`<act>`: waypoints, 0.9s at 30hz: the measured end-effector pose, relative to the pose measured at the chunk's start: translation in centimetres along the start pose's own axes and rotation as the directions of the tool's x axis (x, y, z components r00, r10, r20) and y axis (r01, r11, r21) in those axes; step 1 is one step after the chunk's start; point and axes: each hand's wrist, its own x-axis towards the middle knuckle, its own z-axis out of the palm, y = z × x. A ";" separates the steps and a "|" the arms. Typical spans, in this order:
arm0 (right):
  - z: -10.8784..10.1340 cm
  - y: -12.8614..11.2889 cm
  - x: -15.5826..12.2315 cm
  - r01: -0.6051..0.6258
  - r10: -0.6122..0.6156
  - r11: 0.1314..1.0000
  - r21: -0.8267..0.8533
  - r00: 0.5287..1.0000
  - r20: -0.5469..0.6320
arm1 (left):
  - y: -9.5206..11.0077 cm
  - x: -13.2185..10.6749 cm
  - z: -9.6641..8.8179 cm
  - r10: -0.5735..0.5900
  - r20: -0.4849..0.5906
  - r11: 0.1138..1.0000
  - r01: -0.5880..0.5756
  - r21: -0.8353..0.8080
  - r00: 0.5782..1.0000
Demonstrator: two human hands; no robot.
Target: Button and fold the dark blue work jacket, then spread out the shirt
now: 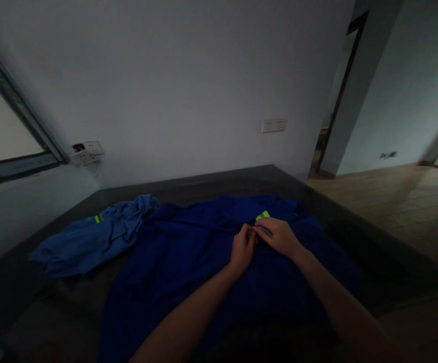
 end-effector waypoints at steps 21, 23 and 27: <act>-1.6 0.6 0.4 -0.196 0.298 0.926 0.323 0.903 -0.308 | 1.8 0.4 -2.6 0.087 -0.070 0.991 -0.079 0.108 0.994; -1.8 0.7 0.4 -0.215 0.337 0.912 0.349 0.878 -0.340 | 1.5 0.4 -4.4 0.131 -0.116 0.973 -0.106 0.203 0.985; -1.8 0.6 0.4 -0.187 0.330 0.904 0.386 0.877 -0.349 | -0.1 0.2 -7.6 0.118 -0.157 0.900 -0.039 0.435 0.981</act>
